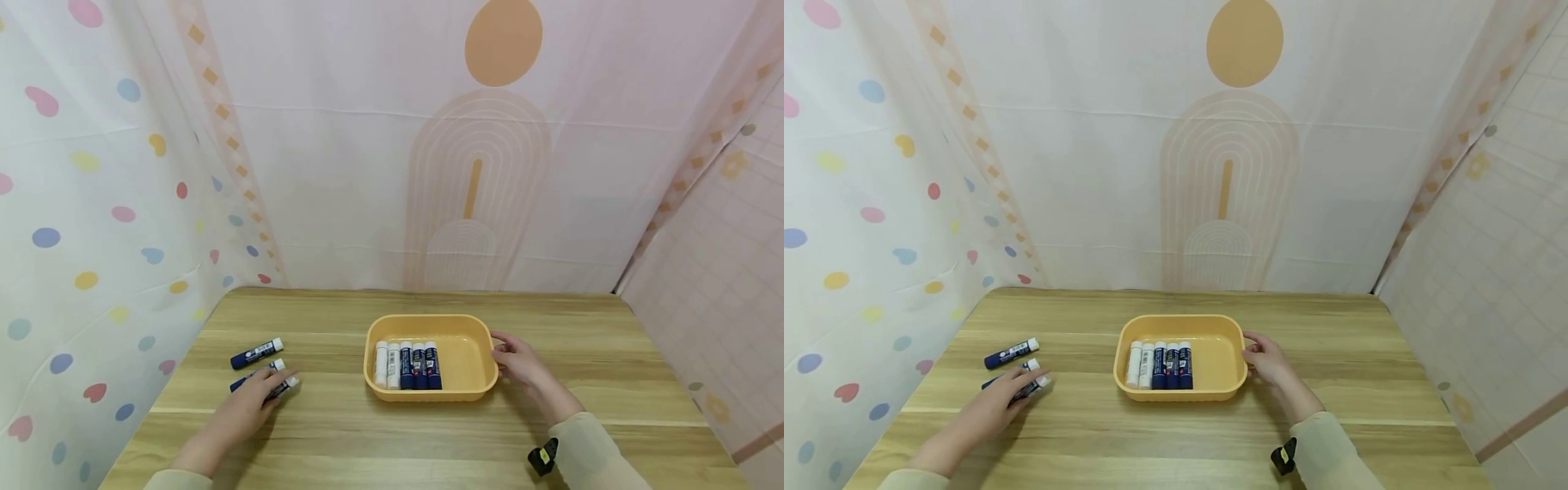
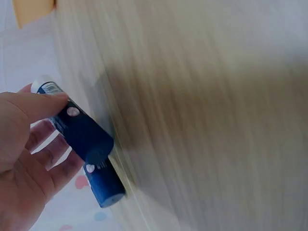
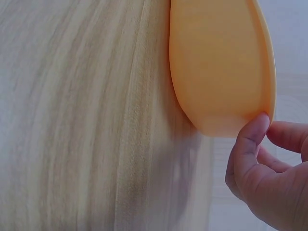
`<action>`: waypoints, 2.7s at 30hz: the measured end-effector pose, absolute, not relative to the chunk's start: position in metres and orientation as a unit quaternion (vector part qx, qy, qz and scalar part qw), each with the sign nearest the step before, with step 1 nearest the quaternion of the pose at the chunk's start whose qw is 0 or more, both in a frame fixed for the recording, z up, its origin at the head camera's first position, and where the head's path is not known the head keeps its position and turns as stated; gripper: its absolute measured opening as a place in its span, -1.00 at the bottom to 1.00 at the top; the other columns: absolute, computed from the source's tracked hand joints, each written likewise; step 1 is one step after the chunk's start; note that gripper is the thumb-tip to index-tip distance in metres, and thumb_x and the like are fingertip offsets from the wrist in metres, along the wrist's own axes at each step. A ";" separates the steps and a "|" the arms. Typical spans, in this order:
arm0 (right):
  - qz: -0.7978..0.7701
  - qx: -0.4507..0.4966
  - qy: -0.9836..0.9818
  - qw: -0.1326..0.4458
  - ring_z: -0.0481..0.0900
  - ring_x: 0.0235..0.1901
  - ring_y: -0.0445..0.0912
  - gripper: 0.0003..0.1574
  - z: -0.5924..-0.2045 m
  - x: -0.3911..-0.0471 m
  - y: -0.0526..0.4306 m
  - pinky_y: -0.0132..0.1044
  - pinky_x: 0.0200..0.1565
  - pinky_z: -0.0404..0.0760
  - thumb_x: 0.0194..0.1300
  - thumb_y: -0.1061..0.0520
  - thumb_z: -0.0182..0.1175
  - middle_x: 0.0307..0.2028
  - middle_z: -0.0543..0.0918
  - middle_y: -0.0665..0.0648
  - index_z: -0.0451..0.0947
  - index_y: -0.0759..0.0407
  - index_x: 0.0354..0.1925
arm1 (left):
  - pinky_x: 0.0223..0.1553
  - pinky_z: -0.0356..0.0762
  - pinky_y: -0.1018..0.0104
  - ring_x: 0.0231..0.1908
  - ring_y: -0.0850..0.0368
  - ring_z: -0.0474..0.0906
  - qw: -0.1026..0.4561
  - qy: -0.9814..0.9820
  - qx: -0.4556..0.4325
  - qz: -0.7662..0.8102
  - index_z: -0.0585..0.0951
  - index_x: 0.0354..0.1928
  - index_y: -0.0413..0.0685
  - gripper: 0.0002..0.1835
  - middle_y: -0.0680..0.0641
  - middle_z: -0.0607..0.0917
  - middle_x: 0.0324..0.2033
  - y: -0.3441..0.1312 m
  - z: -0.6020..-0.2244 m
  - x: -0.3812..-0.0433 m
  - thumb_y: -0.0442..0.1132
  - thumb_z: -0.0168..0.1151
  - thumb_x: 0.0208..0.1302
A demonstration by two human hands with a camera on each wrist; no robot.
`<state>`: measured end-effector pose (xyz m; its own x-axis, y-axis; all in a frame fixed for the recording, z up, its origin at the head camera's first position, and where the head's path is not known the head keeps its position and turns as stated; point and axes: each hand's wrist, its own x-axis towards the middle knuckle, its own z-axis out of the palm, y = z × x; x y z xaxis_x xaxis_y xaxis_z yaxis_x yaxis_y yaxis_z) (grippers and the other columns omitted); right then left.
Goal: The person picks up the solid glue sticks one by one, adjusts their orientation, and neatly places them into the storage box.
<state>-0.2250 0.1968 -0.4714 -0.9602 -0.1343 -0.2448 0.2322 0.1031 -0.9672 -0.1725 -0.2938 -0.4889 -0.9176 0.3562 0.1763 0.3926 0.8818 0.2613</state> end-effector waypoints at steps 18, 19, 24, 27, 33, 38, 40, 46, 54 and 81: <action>-0.662 0.063 0.736 0.126 0.38 -0.47 -0.18 -0.38 -0.470 -0.225 0.193 -0.39 -0.43 0.46 0.33 0.37 -0.03 -0.35 0.36 0.05 0.16 0.36 0.34 | -0.18 0.58 0.26 -0.15 -0.05 0.57 0.013 -0.913 -0.064 -0.403 0.40 0.29 -0.05 -0.40 -0.23 0.60 -0.06 -0.256 -0.476 -0.189 -0.29 0.29 0.17; -0.663 0.061 0.735 0.126 0.38 -0.48 -0.18 -0.38 -0.470 -0.225 0.193 -0.39 -0.43 0.46 0.33 0.37 -0.04 -0.35 0.36 0.05 0.15 0.37 0.34 | -0.17 0.59 0.25 -0.15 -0.06 0.58 0.009 -0.910 -0.056 -0.411 0.40 0.30 -0.05 -0.39 -0.25 0.60 -0.05 -0.252 -0.476 -0.190 -0.28 0.29 0.17; -0.674 0.052 0.726 0.125 0.37 -0.48 -0.19 -0.39 -0.471 -0.224 0.192 -0.40 -0.43 0.45 0.34 0.38 -0.07 -0.34 0.35 0.05 0.13 0.39 0.34 | -0.06 0.58 0.15 -0.07 -0.07 0.57 -0.010 -0.894 -0.015 -0.448 0.35 0.33 -0.02 -0.35 -0.27 0.59 -0.01 -0.233 -0.469 -0.194 -0.22 0.30 0.17; -0.673 0.052 0.727 0.124 0.37 -0.47 -0.19 -0.39 -0.472 -0.224 0.193 -0.39 -0.43 0.46 0.35 0.37 -0.07 -0.34 0.35 0.05 0.13 0.38 0.34 | -0.08 0.58 0.18 -0.06 -0.06 0.57 -0.014 -0.875 -0.001 -0.483 0.35 0.32 -0.01 -0.35 -0.26 0.60 -0.02 -0.219 -0.465 -0.197 -0.22 0.30 0.17; -0.666 0.057 0.734 0.123 0.42 -0.44 -0.17 -0.39 -0.472 -0.224 0.192 -0.39 -0.41 0.48 0.35 0.36 -0.05 -0.31 0.37 0.07 0.15 0.35 0.34 | -0.22 0.59 0.35 -0.14 -0.01 0.60 -0.009 -0.840 0.002 -0.543 0.40 0.27 -0.07 -0.39 -0.25 0.61 -0.09 -0.194 -0.459 -0.204 -0.29 0.31 0.15; -0.666 0.062 0.734 0.122 0.41 -0.45 -0.17 -0.37 -0.472 -0.223 0.191 -0.39 -0.43 0.47 0.34 0.36 -0.03 -0.32 0.38 0.07 0.15 0.35 0.35 | -0.23 0.62 0.31 -0.16 0.04 0.59 -0.015 -0.829 0.015 -0.558 0.42 0.26 0.00 -0.39 -0.20 0.59 -0.09 -0.171 -0.455 -0.210 -0.25 0.34 0.12; -0.667 0.063 0.733 0.121 0.40 -0.47 -0.17 -0.37 -0.472 -0.224 0.192 -0.39 -0.45 0.46 0.33 0.36 -0.03 -0.33 0.38 0.07 0.15 0.36 0.35 | -0.24 0.62 0.29 -0.18 0.06 0.59 -0.012 -0.825 0.013 -0.565 0.43 0.24 0.00 -0.39 -0.19 0.59 -0.11 -0.161 -0.452 -0.213 -0.25 0.35 0.11; -0.666 0.061 0.733 0.124 0.38 -0.49 -0.17 -0.37 -0.471 -0.223 0.193 -0.39 -0.46 0.45 0.34 0.36 -0.04 -0.33 0.38 0.08 0.14 0.36 0.35 | -0.34 0.62 0.29 -0.26 0.08 0.59 0.000 -0.803 -0.002 -0.596 0.43 0.20 -0.08 -0.40 -0.20 0.59 -0.16 -0.126 -0.447 -0.220 -0.31 0.36 0.08; -0.655 0.062 0.743 0.124 0.38 -0.50 -0.16 -0.38 -0.471 -0.223 0.194 -0.38 -0.46 0.42 0.35 0.34 -0.04 -0.30 0.41 0.11 0.16 0.33 0.35 | -0.33 0.57 0.27 -0.28 0.06 0.52 0.014 -0.814 -0.031 -0.580 0.38 0.16 -0.02 -0.42 -0.18 0.54 -0.17 -0.076 -0.451 -0.221 -0.33 0.35 0.08; -0.671 0.059 0.729 0.119 0.42 -0.45 -0.17 -0.39 -0.471 -0.222 0.194 -0.38 -0.43 0.49 0.35 0.36 -0.05 -0.33 0.41 0.09 0.16 0.36 0.34 | -0.11 0.49 0.19 -0.13 0.07 0.46 0.040 -0.897 -0.104 -0.428 0.37 0.01 -0.03 -0.51 -0.09 0.50 -0.11 0.011 -0.475 -0.217 -0.36 0.36 0.06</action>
<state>-0.2220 0.1938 -0.4709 -0.9649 -0.0731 -0.2521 0.2451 0.0919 -0.9651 -0.2167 0.0112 -0.4745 -0.9750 0.1531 0.1612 0.2216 0.6116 0.7595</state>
